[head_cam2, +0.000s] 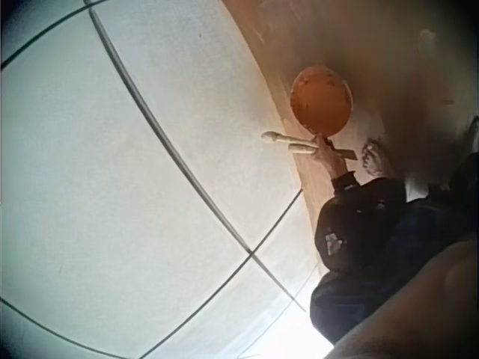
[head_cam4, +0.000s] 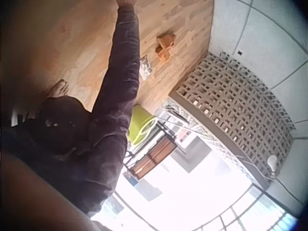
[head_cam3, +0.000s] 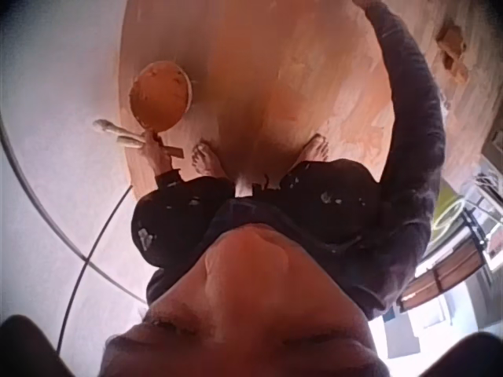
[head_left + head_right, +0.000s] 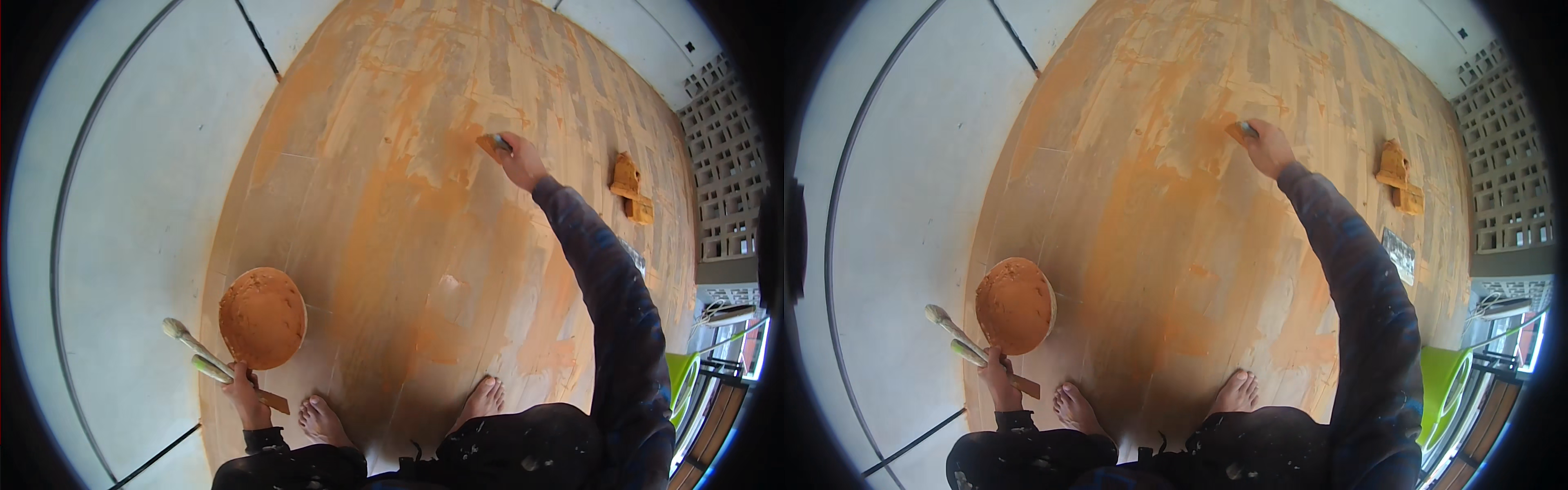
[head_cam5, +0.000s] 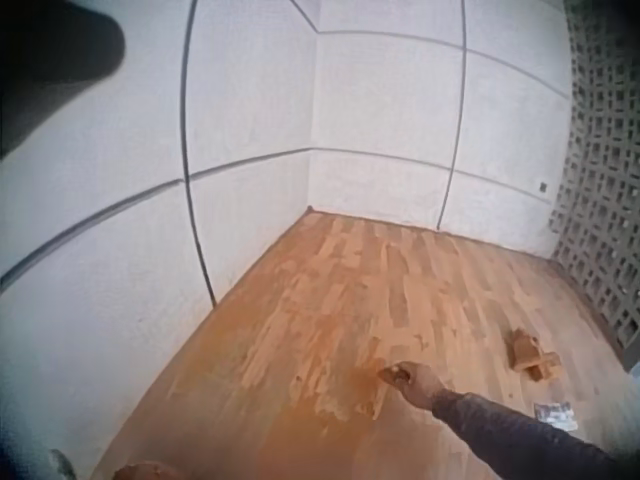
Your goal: The person applies a wood putty or filler to the gaps in a plank floor using a small scraper, repeatedly picking up more putty from a container and smoothing it over the joints.
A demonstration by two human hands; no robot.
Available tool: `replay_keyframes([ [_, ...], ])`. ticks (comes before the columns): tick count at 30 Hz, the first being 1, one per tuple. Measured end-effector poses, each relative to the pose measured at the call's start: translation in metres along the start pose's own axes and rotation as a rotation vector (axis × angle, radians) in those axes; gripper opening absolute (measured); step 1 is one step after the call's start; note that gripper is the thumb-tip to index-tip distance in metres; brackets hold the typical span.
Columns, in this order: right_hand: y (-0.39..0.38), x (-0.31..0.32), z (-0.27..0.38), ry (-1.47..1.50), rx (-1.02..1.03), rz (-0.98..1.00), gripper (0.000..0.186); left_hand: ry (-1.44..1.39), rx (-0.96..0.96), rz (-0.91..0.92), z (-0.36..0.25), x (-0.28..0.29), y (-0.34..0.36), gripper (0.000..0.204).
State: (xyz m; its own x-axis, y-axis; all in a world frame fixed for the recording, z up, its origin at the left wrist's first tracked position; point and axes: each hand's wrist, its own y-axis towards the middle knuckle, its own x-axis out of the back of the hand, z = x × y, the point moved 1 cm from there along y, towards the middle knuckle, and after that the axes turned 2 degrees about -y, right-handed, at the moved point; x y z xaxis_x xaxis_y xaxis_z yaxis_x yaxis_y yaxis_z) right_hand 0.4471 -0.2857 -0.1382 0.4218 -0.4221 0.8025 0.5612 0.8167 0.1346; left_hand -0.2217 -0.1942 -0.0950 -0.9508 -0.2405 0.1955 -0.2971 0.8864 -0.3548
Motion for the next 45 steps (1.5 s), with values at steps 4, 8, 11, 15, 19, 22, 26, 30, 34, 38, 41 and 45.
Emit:
replay_keyframes([
  [4,0.106,-0.068,0.046,-0.148,0.067,0.007,0.028,0.095,0.005,0.01,0.003,0.002,-0.001,0.018],
  [8,0.097,-0.136,0.108,-0.226,0.235,0.063,0.03,0.111,0.024,-0.099,-0.006,0.008,0.0,0.022],
  [11,-0.009,-0.138,0.157,-0.104,0.499,0.109,0.04,0.139,0.044,-0.057,0.004,0.014,-0.003,0.016],
  [15,-0.071,-0.116,0.221,0.034,0.443,0.55,0.036,0.192,0.023,0.032,-0.005,0.011,0.0,0.016],
  [19,0.05,-0.13,0.244,-0.027,0.492,0.125,0.025,0.185,0.008,0.087,-0.003,0.014,0.005,0.019],
  [22,0.096,-0.167,0.258,-0.134,0.488,0.044,0.018,0.174,0.008,0.105,-0.001,0.016,0.008,0.02],
  [26,0.05,-0.209,0.265,-0.376,0.484,-0.018,0.015,0.233,0.044,0.061,0.0,0.019,0.005,0.019],
  [30,-0.05,-0.218,0.282,-0.319,0.57,0.1,0.018,0.223,0.038,0.056,0.008,0.023,0.005,0.018],
  [34,-0.031,-0.215,0.279,-0.091,0.571,0.288,0.021,0.196,0.008,-0.003,0.003,0.027,0.005,0.02],
  [38,0.128,-0.19,0.196,-0.352,0.499,-0.117,0.022,0.153,0.082,0.098,0.012,0.016,0.009,0.019],
  [41,0.159,-0.213,0.192,-0.409,0.371,-0.03,0.021,0.162,0.034,0.032,0.021,0.029,0.011,0.021],
  [45,0.058,-0.248,0.237,-0.433,0.423,-0.006,0.024,0.245,0.109,0.02,0.012,0.037,0.008,0.02],
])
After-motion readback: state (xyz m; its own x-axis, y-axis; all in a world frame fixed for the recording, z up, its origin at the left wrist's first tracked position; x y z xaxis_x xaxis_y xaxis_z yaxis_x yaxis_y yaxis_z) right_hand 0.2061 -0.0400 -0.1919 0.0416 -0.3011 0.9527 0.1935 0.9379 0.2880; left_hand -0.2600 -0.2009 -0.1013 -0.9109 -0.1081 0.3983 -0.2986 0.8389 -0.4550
